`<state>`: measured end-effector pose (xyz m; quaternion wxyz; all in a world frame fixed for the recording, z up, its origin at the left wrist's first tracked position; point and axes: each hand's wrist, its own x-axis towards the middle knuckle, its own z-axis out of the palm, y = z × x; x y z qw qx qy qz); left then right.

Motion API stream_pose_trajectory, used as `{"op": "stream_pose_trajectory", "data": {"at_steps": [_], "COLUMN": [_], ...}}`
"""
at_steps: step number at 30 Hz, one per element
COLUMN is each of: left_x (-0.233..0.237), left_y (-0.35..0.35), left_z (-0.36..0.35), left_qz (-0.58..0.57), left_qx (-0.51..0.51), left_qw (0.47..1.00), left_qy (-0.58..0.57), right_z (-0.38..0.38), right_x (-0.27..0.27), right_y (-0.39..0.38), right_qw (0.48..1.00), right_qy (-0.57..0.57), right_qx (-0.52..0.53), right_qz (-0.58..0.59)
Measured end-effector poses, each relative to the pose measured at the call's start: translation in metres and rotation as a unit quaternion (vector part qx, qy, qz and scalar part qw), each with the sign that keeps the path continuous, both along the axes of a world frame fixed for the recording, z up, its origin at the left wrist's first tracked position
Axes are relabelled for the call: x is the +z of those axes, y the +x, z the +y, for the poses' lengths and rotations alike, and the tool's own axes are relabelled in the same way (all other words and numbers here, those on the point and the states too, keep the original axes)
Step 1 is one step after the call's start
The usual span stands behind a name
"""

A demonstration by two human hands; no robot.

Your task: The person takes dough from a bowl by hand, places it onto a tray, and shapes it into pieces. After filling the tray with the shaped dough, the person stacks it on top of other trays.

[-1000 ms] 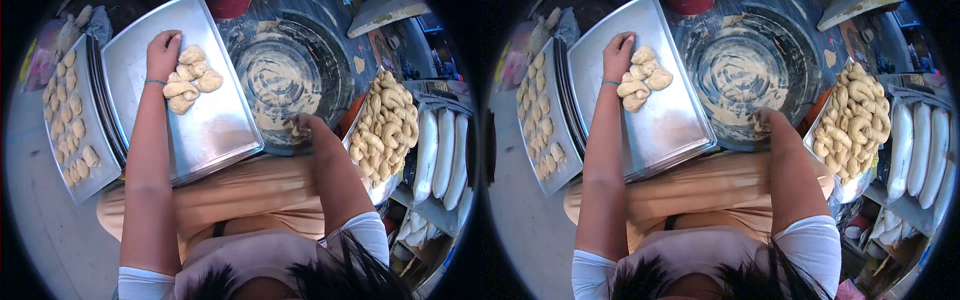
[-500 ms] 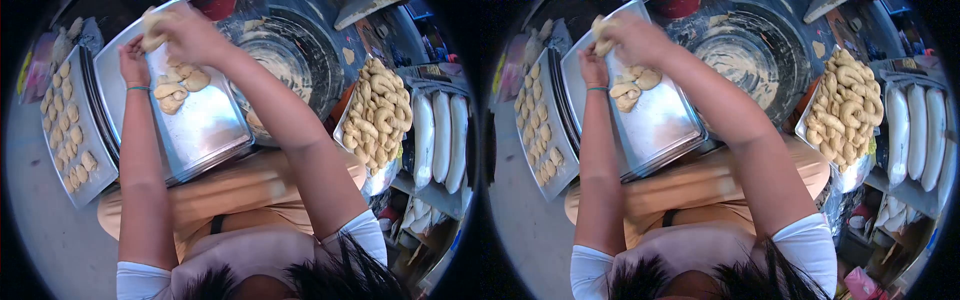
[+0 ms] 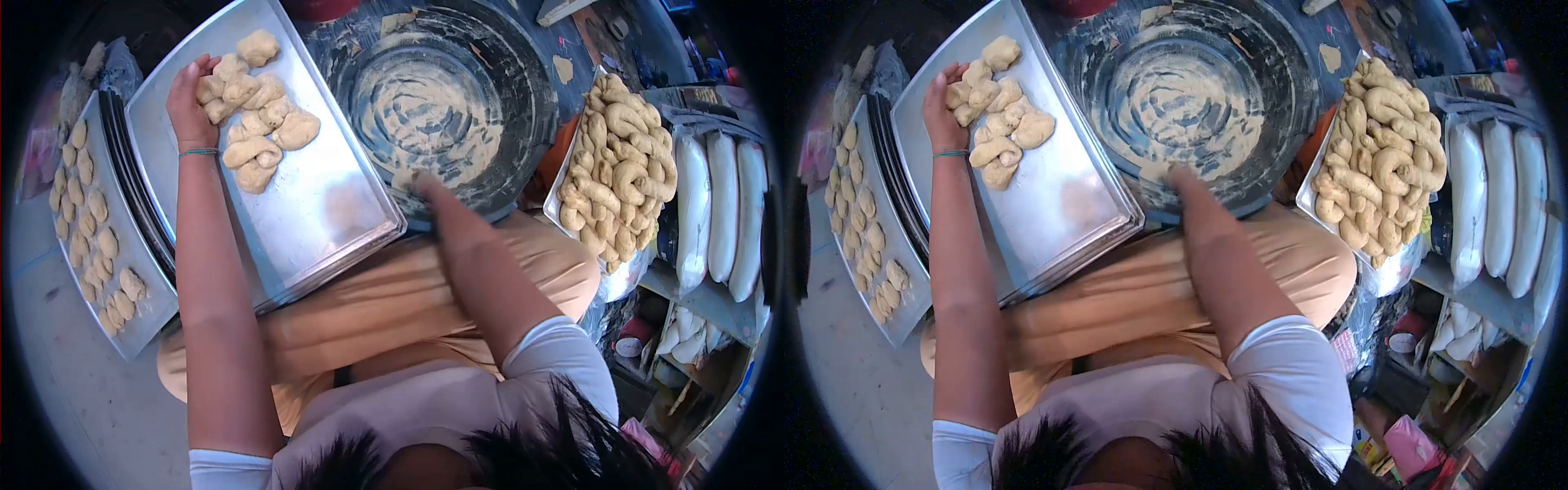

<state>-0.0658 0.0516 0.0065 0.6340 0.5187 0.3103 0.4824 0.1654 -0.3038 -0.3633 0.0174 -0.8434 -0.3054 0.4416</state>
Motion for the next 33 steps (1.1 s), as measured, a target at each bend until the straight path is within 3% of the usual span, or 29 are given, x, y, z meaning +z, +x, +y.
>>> {"op": "stream_pose_trajectory", "data": {"at_steps": [2, 5, 8, 11, 12, 13, 15, 18, 21, 24, 26, 28, 30, 31, 33], "left_x": [-0.001, -0.003, -0.004, -0.003, -0.003, -0.005, -0.007, 0.001, 0.012, 0.009, 0.01, 0.016, 0.024, 0.029, 0.035], "left_y": [0.0, 0.0, 0.002, 0.002, 0.003, 0.004, 0.005, 0.006, -0.003, -0.023, -0.042, -0.058, -0.072, -0.077, -0.085], "left_z": [0.002, 0.004, 0.003, 0.002, 0.001, 0.002, 0.004, -0.008, -0.02, -0.043, -0.069, -0.082, -0.085, -0.079, -0.061], "left_qz": [0.006, 0.005, 0.003, 0.007, 0.005, 0.045, 0.117, 0.26, 0.268, 0.22, 0.275, 0.354, 0.458, 0.448, 0.428], "left_qx": [0.007, 0.017, 0.026, 0.029, 0.033, 0.035, 0.043, -0.015, -0.028, 0.006, 0.091, 0.127, 0.117, 0.137, 0.177], "left_qw": [1.0, 1.0, 0.999, 0.999, 0.999, 0.997, 0.987, 0.946, 0.937, 0.962, 0.931, 0.893, 0.853, 0.859, 0.871], "left_qy": [0.002, 0.016, 0.025, 0.03, 0.019, 0.045, 0.103, 0.191, 0.223, 0.159, 0.224, 0.246, 0.223, 0.205, 0.163], "right_z": [0.005, 0.023, 0.03, 0.029, 0.016, -0.002, -0.036, -0.019, 0.014, 0.081, 0.129, 0.162, 0.198, 0.216, 0.255], "right_x": [0.076, 0.118, 0.115, 0.149, 0.146, 0.136, 0.077, 0.161, 0.168, 0.264, 0.327, 0.405, 0.449, 0.458, 0.47], "right_y": [-0.034, -0.02, 0.003, 0.0, -0.003, -0.006, 0.006, 0.003, 0.042, 0.053, 0.039, 0.003, -0.032, -0.049, -0.082], "right_qw": [0.996, 0.998, 0.972, 0.888, 0.951, 0.981, 0.978, 0.97, 0.973, 0.892, 0.777, 0.766, 0.792, 0.756, 0.792], "right_qy": [-0.053, 0.019, 0.194, 0.371, 0.242, 0.105, 0.023, 0.038, 0.225, 0.425, 0.614, 0.611, 0.594, 0.623, 0.565], "right_qx": [-0.034, 0.065, -0.123, -0.142, -0.031, 0.08, 0.19, 0.23, 0.001, -0.129, -0.138, -0.14, -0.072, -0.02, 0.024], "right_qz": [-0.066, -0.013, -0.041, -0.231, -0.191, -0.145, 0.086, -0.073, -0.051, -0.082, -0.012, 0.142, 0.121, 0.198, 0.23]}}
